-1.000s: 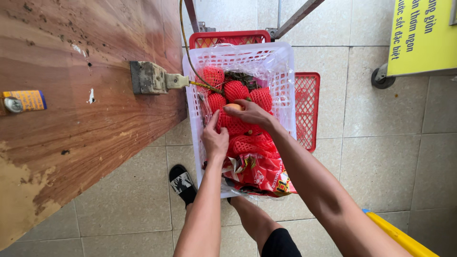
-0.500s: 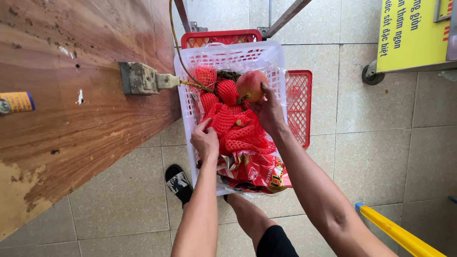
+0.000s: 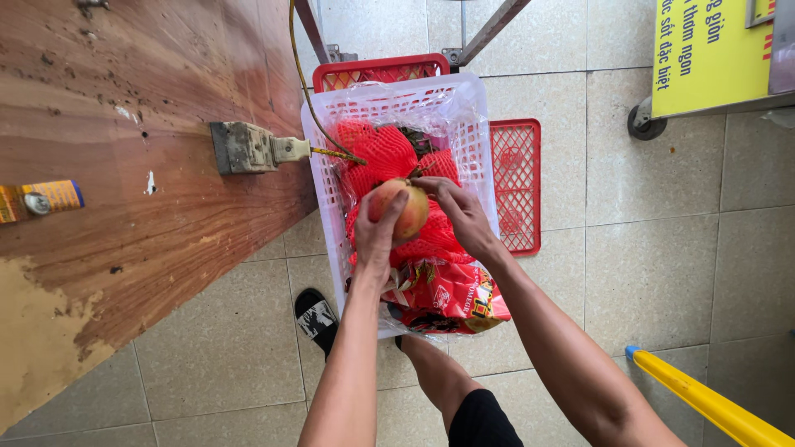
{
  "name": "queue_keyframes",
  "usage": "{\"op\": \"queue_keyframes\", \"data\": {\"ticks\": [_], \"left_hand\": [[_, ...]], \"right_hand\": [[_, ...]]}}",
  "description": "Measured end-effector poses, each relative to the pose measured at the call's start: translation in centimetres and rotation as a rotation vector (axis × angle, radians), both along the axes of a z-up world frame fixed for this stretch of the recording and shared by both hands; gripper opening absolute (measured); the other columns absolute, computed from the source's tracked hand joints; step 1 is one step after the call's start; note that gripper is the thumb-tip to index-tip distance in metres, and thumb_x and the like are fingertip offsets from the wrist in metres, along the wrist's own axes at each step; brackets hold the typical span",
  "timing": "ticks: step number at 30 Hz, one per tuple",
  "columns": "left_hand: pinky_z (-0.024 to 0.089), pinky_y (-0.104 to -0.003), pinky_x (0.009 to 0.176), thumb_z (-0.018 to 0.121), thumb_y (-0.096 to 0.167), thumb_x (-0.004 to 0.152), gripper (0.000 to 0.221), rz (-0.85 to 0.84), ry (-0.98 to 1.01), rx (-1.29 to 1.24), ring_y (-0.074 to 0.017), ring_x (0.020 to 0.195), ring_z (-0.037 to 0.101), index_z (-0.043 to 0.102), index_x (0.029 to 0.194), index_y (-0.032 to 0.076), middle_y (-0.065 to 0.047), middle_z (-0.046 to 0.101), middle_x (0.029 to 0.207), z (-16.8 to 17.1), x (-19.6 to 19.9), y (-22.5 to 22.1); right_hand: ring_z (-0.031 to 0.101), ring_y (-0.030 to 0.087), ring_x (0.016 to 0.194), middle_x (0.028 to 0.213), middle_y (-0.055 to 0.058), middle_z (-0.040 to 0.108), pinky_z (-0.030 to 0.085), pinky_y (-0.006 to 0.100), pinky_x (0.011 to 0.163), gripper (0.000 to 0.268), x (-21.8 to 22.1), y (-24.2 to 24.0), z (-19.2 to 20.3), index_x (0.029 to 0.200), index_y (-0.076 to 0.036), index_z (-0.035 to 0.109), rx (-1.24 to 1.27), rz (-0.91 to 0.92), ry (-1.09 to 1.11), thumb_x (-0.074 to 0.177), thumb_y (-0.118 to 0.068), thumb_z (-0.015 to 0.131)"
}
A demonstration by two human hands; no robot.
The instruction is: The person picks up pomegranates from a white plastic basket and places them onto a stainless steel counter and a wooden cutting board, sometimes removing red mesh protective sleeves from the fruit.
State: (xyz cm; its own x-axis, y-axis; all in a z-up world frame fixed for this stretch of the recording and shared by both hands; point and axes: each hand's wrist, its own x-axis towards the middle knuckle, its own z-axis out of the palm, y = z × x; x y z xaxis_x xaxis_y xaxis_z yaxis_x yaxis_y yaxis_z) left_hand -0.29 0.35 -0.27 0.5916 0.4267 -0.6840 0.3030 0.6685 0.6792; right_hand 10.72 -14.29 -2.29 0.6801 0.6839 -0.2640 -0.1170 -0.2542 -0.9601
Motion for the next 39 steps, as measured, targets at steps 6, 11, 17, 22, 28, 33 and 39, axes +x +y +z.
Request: {"op": "queue_keyframes", "data": {"ticks": [6,11,17,22,28,33,39], "left_hand": [[0.065,-0.045,0.08,0.077,0.055,0.077,0.079,0.086,-0.007,-0.13,-0.0269,0.114,0.065,0.056,0.136,0.006,-0.014,0.059,0.129,-1.8,-4.5,0.3],[0.066,-0.045,0.078,0.077,0.056,0.074,0.082,0.089,-0.04,-0.179,-0.0288,0.114,0.065,0.053,0.136,0.008,-0.014,0.059,0.129,-1.3,-5.4,0.4],[0.065,-0.048,0.08,0.078,0.058,0.071,0.089,0.07,0.016,-0.17,-0.0314,0.113,0.066,0.05,0.138,0.008,-0.017,0.056,0.13,-1.6,-5.6,0.1],[0.061,-0.049,0.094,0.079,0.062,0.071,0.092,0.097,-0.058,-0.192,-0.0248,0.12,0.063,0.049,0.142,0.011,-0.013,0.054,0.135,-3.1,-6.4,-0.5],[0.062,-0.042,0.083,0.066,0.066,0.087,0.069,0.298,-0.122,-0.408,-0.0236,0.098,0.07,0.066,0.119,0.005,-0.012,0.07,0.107,-4.0,-5.7,-0.2],[0.06,-0.04,0.079,0.066,0.054,0.092,0.052,0.236,-0.106,-0.414,-0.0207,0.089,0.071,0.069,0.111,0.006,-0.009,0.072,0.098,-3.5,-5.3,0.0],[0.061,-0.039,0.077,0.066,0.044,0.092,0.043,0.152,-0.014,-0.504,-0.0211,0.088,0.072,0.069,0.112,0.006,-0.01,0.072,0.099,-3.3,-4.9,0.9]], "right_hand": [[0.066,0.034,0.116,0.134,0.02,0.065,0.054,0.043,0.101,0.049,6.2,2.4,-14.0,0.139,-0.003,0.061,-0.664,0.153,-0.457,0.09,-0.008,0.056],[0.061,0.044,0.118,0.125,0.029,0.064,0.049,0.049,0.1,0.05,10.2,2.5,-24.2,0.139,0.005,0.052,-1.011,0.649,-0.568,0.092,-0.012,0.055],[0.06,0.043,0.113,0.124,0.028,0.062,0.05,0.049,0.094,0.041,9.7,1.6,-25.5,0.13,0.006,0.056,-0.977,0.614,-0.988,0.095,-0.014,0.049],[0.063,0.042,0.105,0.111,0.028,0.064,0.051,0.056,0.08,0.031,7.7,2.2,-18.7,0.11,-0.003,0.069,-0.789,0.511,-1.134,0.086,-0.015,0.054],[0.069,0.032,0.089,0.102,0.016,0.071,0.055,0.05,0.083,0.027,4.2,0.3,-11.6,0.092,-0.006,0.075,-0.811,0.369,-0.693,0.103,-0.027,0.063],[0.07,0.032,0.092,0.112,0.013,0.072,0.056,0.045,0.081,0.023,3.1,1.3,-4.9,0.121,-0.012,0.07,-0.652,0.129,-0.447,0.101,-0.02,0.06],[0.066,0.034,0.117,0.132,0.017,0.067,0.054,0.047,0.098,0.025,4.1,1.3,2.3,0.124,-0.005,0.066,-0.264,0.166,-0.619,0.1,-0.007,0.064]]}}
